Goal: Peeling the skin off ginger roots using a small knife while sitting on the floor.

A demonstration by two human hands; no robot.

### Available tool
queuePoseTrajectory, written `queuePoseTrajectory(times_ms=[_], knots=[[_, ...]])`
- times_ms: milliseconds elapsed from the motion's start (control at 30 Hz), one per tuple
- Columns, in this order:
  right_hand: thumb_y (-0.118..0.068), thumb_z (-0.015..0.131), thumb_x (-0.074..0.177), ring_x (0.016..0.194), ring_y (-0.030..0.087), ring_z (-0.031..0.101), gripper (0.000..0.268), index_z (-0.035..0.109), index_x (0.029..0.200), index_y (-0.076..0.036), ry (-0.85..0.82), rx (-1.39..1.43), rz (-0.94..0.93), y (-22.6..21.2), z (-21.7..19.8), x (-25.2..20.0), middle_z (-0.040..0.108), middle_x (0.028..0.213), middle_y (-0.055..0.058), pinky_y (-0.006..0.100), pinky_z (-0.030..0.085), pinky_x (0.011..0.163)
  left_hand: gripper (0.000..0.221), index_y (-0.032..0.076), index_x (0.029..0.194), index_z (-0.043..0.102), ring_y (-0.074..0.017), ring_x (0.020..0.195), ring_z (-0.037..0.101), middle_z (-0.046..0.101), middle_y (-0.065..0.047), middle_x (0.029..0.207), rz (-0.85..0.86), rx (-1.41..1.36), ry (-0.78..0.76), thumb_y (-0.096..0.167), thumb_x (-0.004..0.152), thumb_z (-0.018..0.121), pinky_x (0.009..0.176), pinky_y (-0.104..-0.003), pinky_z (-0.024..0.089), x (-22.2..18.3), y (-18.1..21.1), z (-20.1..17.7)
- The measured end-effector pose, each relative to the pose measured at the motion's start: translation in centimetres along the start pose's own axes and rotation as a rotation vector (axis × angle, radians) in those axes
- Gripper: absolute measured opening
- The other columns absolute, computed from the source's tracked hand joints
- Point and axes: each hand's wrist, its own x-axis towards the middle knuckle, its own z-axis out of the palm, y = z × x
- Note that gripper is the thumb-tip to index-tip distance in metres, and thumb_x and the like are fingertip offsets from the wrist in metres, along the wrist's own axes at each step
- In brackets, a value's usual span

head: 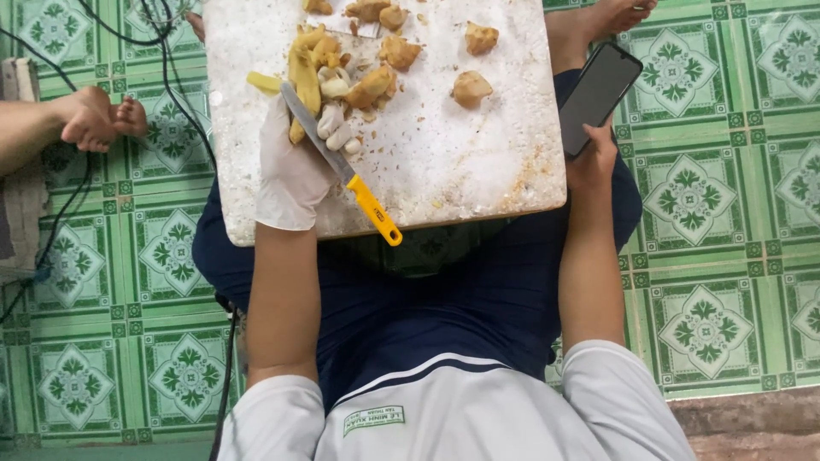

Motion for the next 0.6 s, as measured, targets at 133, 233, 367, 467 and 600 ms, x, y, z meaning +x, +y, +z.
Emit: queuePoseTrajectory(times_ms=[133,233,367,467,600], knots=[[-0.004,0.047,0.093,0.129,0.025,0.057,0.066,0.044,0.157,-0.016,0.078,0.028,0.027,0.3,-0.5,0.1,0.057,0.147,0.01,0.037,0.043,0.115,0.046,0.017,0.124,0.063,-0.0176,0.067,0.05,0.055,-0.003,0.079,0.005,0.028,-0.031,0.054,0.11,0.041,0.074,-0.041,0.044,0.4,0.4,-0.8],[-0.004,0.045,0.091,0.131,0.024,0.058,0.07,0.041,0.16,-0.015,0.066,0.004,0.017,-0.1,0.2,0.1,0.057,0.149,0.01,0.034,0.043,0.117,0.045,0.017,0.124,0.063,-0.0173,0.067,0.05,0.055,-0.003,0.079,0.023,0.029,-0.027,0.053,0.11,0.04,0.073,-0.04,0.044,0.9,0.5,-0.8],[-0.006,0.047,0.089,0.134,0.024,0.055,0.071,0.041,0.16,-0.014,0.103,-0.032,0.007,0.3,-0.6,0.3,0.055,0.151,0.01,0.035,0.04,0.119,0.045,0.016,0.124,0.063,-0.0169,0.067,0.05,0.055,-0.004,0.08,0.048,0.028,-0.02,0.053,0.11,0.04,0.072,-0.039,0.044,0.5,0.2,-1.0],[-0.004,0.041,0.089,0.137,0.024,0.05,0.073,0.036,0.161,-0.014,0.064,-0.159,-0.025,0.2,-0.6,0.0,0.05,0.156,0.01,0.034,0.037,0.121,0.045,0.016,0.125,0.063,-0.0166,0.067,0.05,0.056,-0.004,0.081,0.056,0.027,-0.019,0.052,0.111,0.04,0.072,-0.039,0.044,0.7,0.2,-1.3],[-0.002,0.044,0.088,0.131,0.023,0.056,0.075,0.039,0.162,-0.016,0.125,-0.056,0.035,0.4,-1.1,0.5,0.057,0.148,0.008,0.033,0.041,0.117,0.045,0.016,0.125,0.062,-0.0163,0.067,0.05,0.056,-0.004,0.082,0.057,0.029,-0.021,0.052,0.111,0.039,0.071,-0.038,0.044,-0.1,-0.3,-1.4]])
